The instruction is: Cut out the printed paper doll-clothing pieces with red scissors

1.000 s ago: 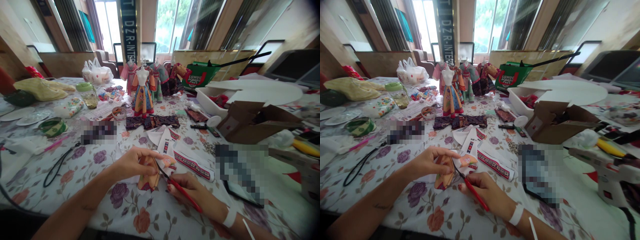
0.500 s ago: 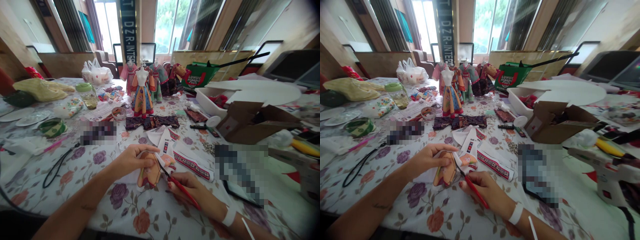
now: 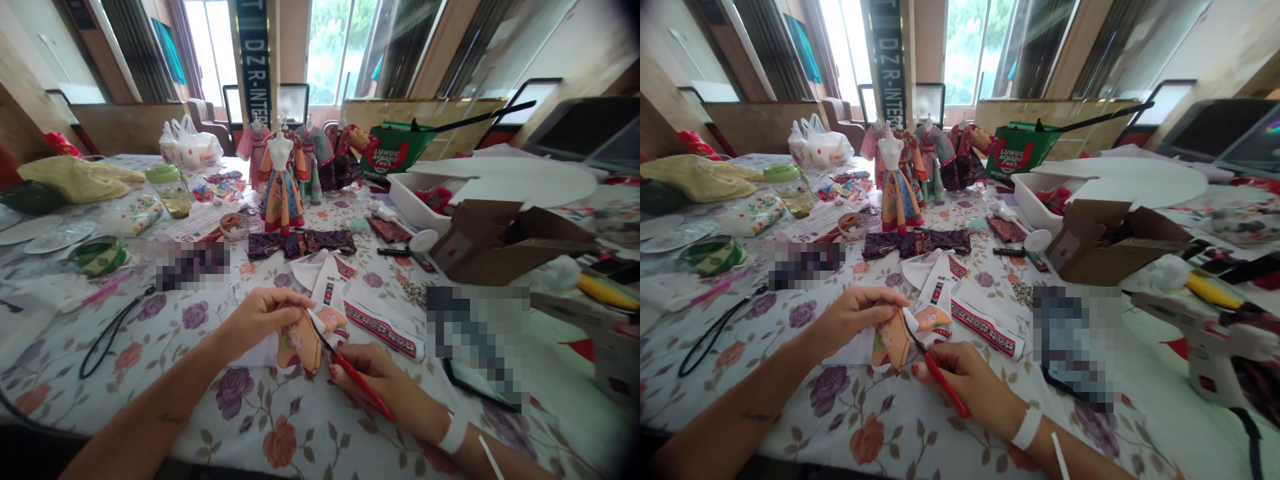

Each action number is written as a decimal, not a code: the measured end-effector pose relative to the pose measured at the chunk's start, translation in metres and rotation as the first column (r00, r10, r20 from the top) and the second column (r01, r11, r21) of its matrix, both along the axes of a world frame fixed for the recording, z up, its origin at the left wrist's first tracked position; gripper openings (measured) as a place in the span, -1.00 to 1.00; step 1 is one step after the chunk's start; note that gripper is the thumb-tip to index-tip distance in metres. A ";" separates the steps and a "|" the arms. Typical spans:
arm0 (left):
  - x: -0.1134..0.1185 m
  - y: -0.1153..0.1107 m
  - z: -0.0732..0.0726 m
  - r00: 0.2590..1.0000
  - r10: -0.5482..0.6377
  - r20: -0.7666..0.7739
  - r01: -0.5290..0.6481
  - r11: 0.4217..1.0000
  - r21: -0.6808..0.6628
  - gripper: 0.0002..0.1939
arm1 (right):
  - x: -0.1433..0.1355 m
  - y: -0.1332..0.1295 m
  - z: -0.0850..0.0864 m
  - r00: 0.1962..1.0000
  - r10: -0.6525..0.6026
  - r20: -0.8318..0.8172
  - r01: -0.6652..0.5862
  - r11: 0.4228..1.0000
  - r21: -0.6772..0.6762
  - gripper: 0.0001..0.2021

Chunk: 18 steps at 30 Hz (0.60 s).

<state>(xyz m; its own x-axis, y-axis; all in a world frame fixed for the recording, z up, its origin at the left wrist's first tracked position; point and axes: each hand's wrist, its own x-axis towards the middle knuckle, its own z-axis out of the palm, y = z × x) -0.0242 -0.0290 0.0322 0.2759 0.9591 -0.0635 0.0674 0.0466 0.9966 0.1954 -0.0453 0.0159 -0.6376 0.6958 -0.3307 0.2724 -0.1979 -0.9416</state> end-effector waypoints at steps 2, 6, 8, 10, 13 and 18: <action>0.000 -0.001 0.000 0.999 -0.035 0.011 0.035 0.998 -0.043 -0.73 | -0.001 0.000 0.002 1.000 0.002 0.016 -0.002 1.000 0.016 -0.53; 0.000 -0.003 -0.001 0.998 -0.065 0.000 0.065 0.998 -0.015 -0.69 | -0.002 -0.001 0.004 1.000 0.006 0.031 -0.007 0.999 0.043 -0.52; 0.000 -0.002 -0.002 0.999 -0.042 -0.011 0.042 0.999 0.000 -0.71 | -0.002 -0.001 0.004 0.999 0.011 0.033 -0.012 0.999 0.041 -0.52; 0.000 -0.002 -0.002 0.999 -0.045 0.006 0.045 0.999 -0.026 -0.69 | -0.002 -0.001 0.004 0.999 0.016 0.036 -0.018 0.999 0.037 -0.51; 0.000 0.000 -0.004 0.997 -0.063 0.042 0.066 0.996 -0.060 -0.66 | -0.001 0.000 0.003 0.999 0.017 0.040 -0.018 0.999 0.044 -0.50; -0.003 0.000 -0.009 0.996 -0.088 0.010 0.089 0.995 -0.040 -0.65 | 0.000 0.000 0.001 0.999 0.042 0.032 -0.043 0.999 0.029 -0.49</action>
<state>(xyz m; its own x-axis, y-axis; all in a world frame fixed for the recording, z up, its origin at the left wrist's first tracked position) -0.0274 -0.0286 0.0234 0.3602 0.9276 -0.0987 0.0643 0.0809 0.9946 0.1957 -0.0453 0.0168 -0.6567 0.6779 -0.3306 0.3093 -0.1576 -0.9378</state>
